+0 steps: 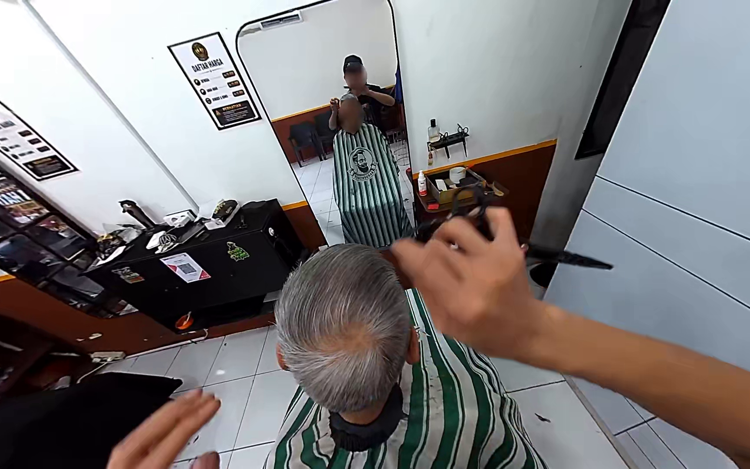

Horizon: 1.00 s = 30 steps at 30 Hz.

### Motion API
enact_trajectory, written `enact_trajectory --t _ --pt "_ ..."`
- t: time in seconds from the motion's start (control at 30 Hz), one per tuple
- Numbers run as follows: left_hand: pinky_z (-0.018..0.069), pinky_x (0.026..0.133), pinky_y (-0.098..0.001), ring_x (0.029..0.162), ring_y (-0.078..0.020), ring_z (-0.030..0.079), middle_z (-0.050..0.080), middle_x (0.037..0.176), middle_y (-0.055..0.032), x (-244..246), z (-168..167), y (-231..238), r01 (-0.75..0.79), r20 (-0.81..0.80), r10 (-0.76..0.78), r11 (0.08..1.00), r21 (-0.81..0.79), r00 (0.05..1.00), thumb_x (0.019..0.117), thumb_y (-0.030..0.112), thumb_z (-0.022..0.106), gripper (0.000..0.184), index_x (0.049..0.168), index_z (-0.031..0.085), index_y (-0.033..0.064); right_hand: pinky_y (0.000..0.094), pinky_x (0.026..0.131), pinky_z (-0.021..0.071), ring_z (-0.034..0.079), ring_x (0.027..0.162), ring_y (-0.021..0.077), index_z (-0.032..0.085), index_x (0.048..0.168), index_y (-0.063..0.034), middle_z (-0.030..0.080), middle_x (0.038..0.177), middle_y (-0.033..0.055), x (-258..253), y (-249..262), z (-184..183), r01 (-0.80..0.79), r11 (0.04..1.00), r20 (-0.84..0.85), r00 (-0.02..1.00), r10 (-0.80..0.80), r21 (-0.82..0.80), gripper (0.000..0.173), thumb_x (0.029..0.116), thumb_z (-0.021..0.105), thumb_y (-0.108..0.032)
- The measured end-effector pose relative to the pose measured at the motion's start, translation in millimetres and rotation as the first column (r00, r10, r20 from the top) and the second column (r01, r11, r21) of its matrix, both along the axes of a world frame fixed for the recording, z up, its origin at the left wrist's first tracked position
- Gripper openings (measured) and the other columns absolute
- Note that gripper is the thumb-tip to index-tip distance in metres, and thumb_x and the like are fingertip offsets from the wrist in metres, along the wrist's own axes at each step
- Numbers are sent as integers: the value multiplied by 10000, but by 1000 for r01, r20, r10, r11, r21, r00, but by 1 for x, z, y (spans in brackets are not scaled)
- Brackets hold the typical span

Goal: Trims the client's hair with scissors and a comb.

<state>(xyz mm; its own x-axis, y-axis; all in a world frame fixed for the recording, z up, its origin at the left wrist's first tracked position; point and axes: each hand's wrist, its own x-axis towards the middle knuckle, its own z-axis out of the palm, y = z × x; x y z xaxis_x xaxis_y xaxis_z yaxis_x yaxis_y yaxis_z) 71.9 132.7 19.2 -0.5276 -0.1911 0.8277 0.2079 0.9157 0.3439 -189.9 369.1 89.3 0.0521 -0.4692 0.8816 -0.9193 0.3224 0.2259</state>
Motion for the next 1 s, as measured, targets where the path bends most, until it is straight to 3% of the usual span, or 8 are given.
enact_trajectory --t 0.1,0.23,0.43,0.57,0.67,0.77,0.9,1.0 --pt "493 1076 -337 1325 -103 547 593 1413 57 -29 40 -14 80 79 -81 997 18 994 1092 416 427 401 1368 615 195 497 890 399 587 793 235 712 1172 -140 573 739 30 7 -5 -13 -132 989 -117 983 139 60 250 1004 543 -65" --pt "520 1052 -392 1295 -179 586 623 1389 -79 -75 71 -33 116 193 -142 983 142 971 1077 459 425 530 1366 601 51 592 826 473 675 809 317 739 1049 -58 676 764 89 -43 6 -21 55 995 52 997 -60 82 183 951 585 -41" --pt "518 1045 -396 1214 -145 635 681 1280 -8 -151 108 -32 105 528 -255 949 297 810 1060 486 389 514 1385 586 139 471 746 427 613 785 247 707 1143 -19 688 863 91 -48 41 -58 134 984 386 919 -80 -114 303 1055 468 -183" --pt "552 915 -356 1073 -119 679 719 1195 6 -186 121 -20 171 647 -392 910 378 654 1077 443 375 456 1409 575 202 424 765 440 610 800 186 706 1127 -40 679 869 74 -25 49 -69 133 977 464 885 -40 -169 315 1066 453 -217" --pt "577 790 -296 920 -122 695 735 1042 -9 -197 119 -20 390 522 -591 803 450 615 1071 339 446 391 1376 619 167 423 768 466 608 779 155 677 1168 -56 653 837 52 -7 52 -72 139 971 515 857 -20 -192 316 1082 448 -256" --pt "576 916 -364 988 -179 689 709 1056 -64 -193 120 -38 644 286 -762 645 412 580 1067 264 423 419 1405 564 61 368 787 457 586 792 108 604 1164 -88 620 831 24 11 46 -69 106 977 498 867 2 -188 295 1101 419 -309" --pt "535 1018 -420 1146 -221 665 699 1185 -39 -169 128 -92 652 122 -716 682 330 687 1079 413 374 486 1407 556 105 342 896 403 571 994 137 632 1121 -130 635 939 18 21 25 -50 -32 993 299 952 64 -111 200 1083 485 -259" --pt "530 1026 -412 1137 -220 675 710 1146 -17 -149 123 -137 572 59 -640 721 392 766 1082 438 332 491 1402 557 141 378 885 391 569 994 182 684 1125 -166 631 888 22 20 5 -33 -62 997 173 983 68 -38 169 1054 536 -208"
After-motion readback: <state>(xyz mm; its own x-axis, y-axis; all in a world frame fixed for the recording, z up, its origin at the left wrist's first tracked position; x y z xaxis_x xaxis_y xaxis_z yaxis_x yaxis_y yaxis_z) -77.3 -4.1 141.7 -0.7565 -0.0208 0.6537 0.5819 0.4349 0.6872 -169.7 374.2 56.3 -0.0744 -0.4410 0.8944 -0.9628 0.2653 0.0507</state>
